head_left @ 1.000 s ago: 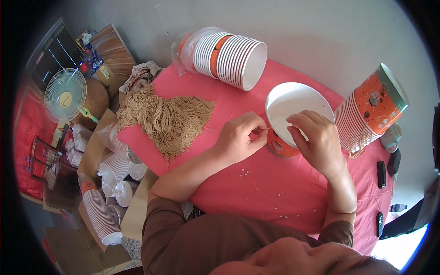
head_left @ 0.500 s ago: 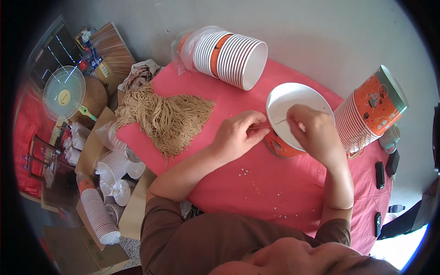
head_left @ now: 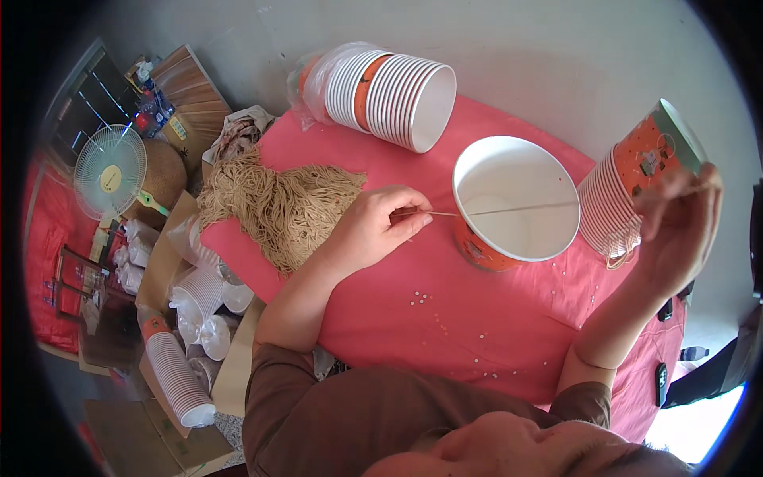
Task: Threading elastic cords through pre-punched holes in paper buckets for final assembly.
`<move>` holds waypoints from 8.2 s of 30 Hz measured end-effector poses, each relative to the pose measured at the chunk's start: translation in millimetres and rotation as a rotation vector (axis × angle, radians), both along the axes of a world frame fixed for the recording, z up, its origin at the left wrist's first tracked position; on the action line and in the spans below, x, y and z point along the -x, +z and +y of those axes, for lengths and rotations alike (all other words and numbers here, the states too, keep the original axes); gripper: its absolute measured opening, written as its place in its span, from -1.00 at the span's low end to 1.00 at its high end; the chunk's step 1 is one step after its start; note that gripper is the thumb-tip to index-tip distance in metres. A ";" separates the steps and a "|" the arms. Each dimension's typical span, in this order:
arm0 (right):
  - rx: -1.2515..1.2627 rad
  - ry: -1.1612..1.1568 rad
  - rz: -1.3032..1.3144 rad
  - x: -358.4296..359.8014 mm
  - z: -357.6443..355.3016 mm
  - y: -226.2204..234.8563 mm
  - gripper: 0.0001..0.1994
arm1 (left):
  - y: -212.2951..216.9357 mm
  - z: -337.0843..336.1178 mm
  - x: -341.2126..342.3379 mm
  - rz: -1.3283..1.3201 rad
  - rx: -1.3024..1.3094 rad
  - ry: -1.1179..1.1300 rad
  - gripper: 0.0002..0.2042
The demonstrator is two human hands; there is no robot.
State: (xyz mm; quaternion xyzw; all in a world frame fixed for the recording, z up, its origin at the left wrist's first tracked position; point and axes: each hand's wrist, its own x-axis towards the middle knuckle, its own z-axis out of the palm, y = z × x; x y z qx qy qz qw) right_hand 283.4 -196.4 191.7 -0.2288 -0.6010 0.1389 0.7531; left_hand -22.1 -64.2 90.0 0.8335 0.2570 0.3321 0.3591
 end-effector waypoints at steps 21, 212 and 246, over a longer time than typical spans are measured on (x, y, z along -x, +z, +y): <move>0.473 0.007 -0.810 35.3 -7.8 -6.2 -0.74 | -12.4 3.6 -2.6 -0.312 0.539 -0.286 -0.88; 0.043 -0.374 -0.789 78.3 39.3 -55.1 -0.85 | -4.8 -22.0 -37.4 -0.590 0.600 -0.307 -0.86; 0.135 -0.489 -1.100 66.5 35.8 -53.6 -0.80 | 1.1 -22.7 -46.1 -0.341 -0.341 0.073 -0.88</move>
